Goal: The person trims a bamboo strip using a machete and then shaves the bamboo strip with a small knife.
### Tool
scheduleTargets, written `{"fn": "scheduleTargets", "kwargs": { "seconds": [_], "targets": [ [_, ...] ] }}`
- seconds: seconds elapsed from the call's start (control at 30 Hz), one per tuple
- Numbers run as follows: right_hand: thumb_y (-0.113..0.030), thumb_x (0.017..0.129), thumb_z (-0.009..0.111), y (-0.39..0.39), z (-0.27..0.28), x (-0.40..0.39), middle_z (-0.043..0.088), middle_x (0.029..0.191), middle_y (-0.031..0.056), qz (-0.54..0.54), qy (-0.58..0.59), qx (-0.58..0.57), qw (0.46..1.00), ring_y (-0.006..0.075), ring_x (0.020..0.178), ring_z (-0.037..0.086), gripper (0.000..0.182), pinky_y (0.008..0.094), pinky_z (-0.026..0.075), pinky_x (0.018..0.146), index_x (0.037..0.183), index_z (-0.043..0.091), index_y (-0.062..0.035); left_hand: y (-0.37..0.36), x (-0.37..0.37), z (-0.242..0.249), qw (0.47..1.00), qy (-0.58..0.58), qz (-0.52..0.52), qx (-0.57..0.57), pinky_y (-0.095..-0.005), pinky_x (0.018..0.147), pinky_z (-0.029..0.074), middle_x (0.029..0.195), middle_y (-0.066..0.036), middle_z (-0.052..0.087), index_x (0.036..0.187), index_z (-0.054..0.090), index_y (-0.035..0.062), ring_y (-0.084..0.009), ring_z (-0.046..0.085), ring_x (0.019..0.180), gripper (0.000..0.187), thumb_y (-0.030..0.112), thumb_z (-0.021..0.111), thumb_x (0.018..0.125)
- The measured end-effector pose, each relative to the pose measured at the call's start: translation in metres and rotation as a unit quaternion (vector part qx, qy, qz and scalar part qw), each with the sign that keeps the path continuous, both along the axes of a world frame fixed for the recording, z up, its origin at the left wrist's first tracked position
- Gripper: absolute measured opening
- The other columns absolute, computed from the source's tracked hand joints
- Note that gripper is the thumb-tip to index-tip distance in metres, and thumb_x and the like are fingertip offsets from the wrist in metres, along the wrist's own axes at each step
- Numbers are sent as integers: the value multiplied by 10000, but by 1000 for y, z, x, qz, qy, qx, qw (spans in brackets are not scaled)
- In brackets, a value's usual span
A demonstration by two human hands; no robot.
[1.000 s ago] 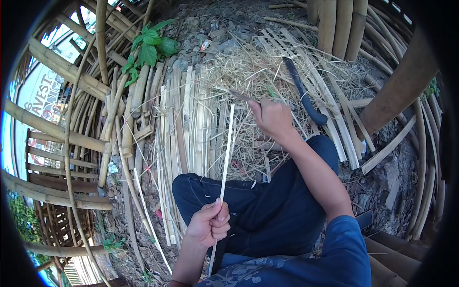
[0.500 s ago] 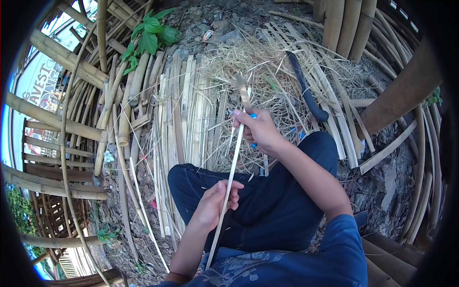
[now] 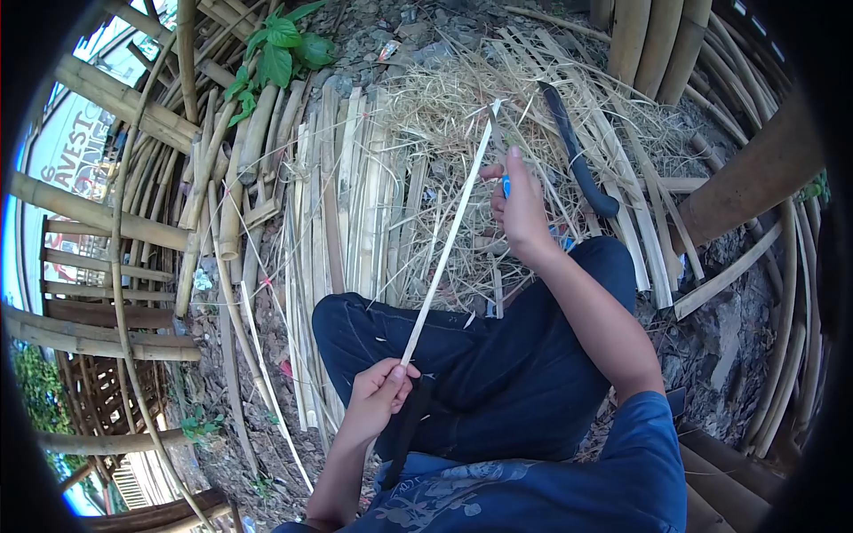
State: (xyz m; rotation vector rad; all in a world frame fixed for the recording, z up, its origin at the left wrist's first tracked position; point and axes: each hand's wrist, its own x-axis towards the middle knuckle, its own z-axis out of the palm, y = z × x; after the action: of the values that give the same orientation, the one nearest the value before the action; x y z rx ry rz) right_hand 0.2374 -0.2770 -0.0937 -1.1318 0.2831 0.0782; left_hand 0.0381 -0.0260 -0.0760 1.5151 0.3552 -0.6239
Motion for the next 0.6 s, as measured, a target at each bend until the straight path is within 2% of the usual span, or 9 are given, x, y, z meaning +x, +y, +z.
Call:
{"fn": "scheduleTargets", "kwargs": {
  "seconds": [0.03, 0.07, 0.13, 0.2, 0.23, 0.3, 0.33, 0.43, 0.6],
  "targets": [
    [-386, 1016, 496, 11, -14, -8, 372, 501, -15, -43, -99, -112, 988, 111, 398, 341, 429, 296, 274, 386, 784, 553, -30, -2, 8, 5, 1000, -8, 15, -17, -186, 483, 287, 689, 1, 467, 1027, 586, -23, -31, 340, 534, 261, 206, 463, 1053],
    [-366, 1015, 494, 21, -22, -18, 420, 492, 25, -86, -197, -220, 952, 160, 386, 404, 429, 326, 318, 389, 770, 549, -18, -5, 16, 11, 999, -17, 29, -34, -189, 478, 284, 687, 0, 466, 1024, 586, -21, -30, 335, 532, 262, 206, 459, 1054],
    [-314, 992, 520, 39, -10, -54, 516, 522, 122, 30, -285, -337, 897, 281, 424, 534, 409, 392, 394, 415, 739, 533, 7, -12, 29, 24, 998, -36, 45, -36, -189, 467, 270, 668, 4, 449, 990, 579, -14, -31, 330, 527, 281, 225, 450, 1058],
    [-312, 948, 578, 56, -5, -79, 568, 554, 158, 69, -412, -414, 808, 316, 473, 594, 381, 404, 438, 428, 718, 530, -12, -18, 37, 35, 996, -39, 59, -57, -192, 461, 254, 640, 13, 417, 947, 565, 0, -35, 318, 521, 314, 257, 431, 1065],
    [-312, 948, 578, 60, -4, -84, 568, 554, 158, 70, -415, -414, 808, 316, 473, 594, 381, 404, 438, 428, 718, 530, -12, -23, 39, 38, 995, -51, 59, -62, -203, 444, 215, 608, 35, 356, 894, 540, 23, -38, 277, 501, 338, 286, 418, 1067],
    [-352, 910, 626, 63, -5, -90, 555, 544, 126, 40, -511, -450, 731, 280, 453, 578, 388, 399, 453, 423, 704, 529, -38, -23, 40, 41, 994, -34, 62, -85, -209, 437, 194, 601, 43, 328, 878, 526, 33, -38, 254, 492, 339, 291, 415, 1067],
    [-352, 910, 626, 61, -5, -88, 555, 544, 126, 41, -510, -451, 731, 280, 453, 578, 388, 399, 453, 423, 704, 529, -38, -24, 40, 42, 992, -16, 64, -110, -215, 430, 174, 595, 50, 301, 862, 513, 43, -38, 231, 482, 341, 296, 412, 1068],
    [-460, 907, 600, 52, -4, -77, 458, 530, 68, -5, -553, -529, 644, 234, 428, 511, 484, 365, 417, 415, 652, 474, -68, -32, 36, 46, 994, -19, 65, -90, -222, 418, 143, 592, 57, 269, 837, 486, 62, -38, 202, 467, 342, 298, 404, 1070],
    [-455, 938, 559, 43, -9, -62, 468, 534, 71, -36, -583, -546, 601, 230, 426, 513, 486, 364, 398, 402, 648, 459, -78, -33, 34, 48, 991, -8, 60, -118, -223, 413, 135, 595, 55, 266, 830, 476, 72, -37, 197, 464, 343, 304, 398, 1071]
  ]
}}
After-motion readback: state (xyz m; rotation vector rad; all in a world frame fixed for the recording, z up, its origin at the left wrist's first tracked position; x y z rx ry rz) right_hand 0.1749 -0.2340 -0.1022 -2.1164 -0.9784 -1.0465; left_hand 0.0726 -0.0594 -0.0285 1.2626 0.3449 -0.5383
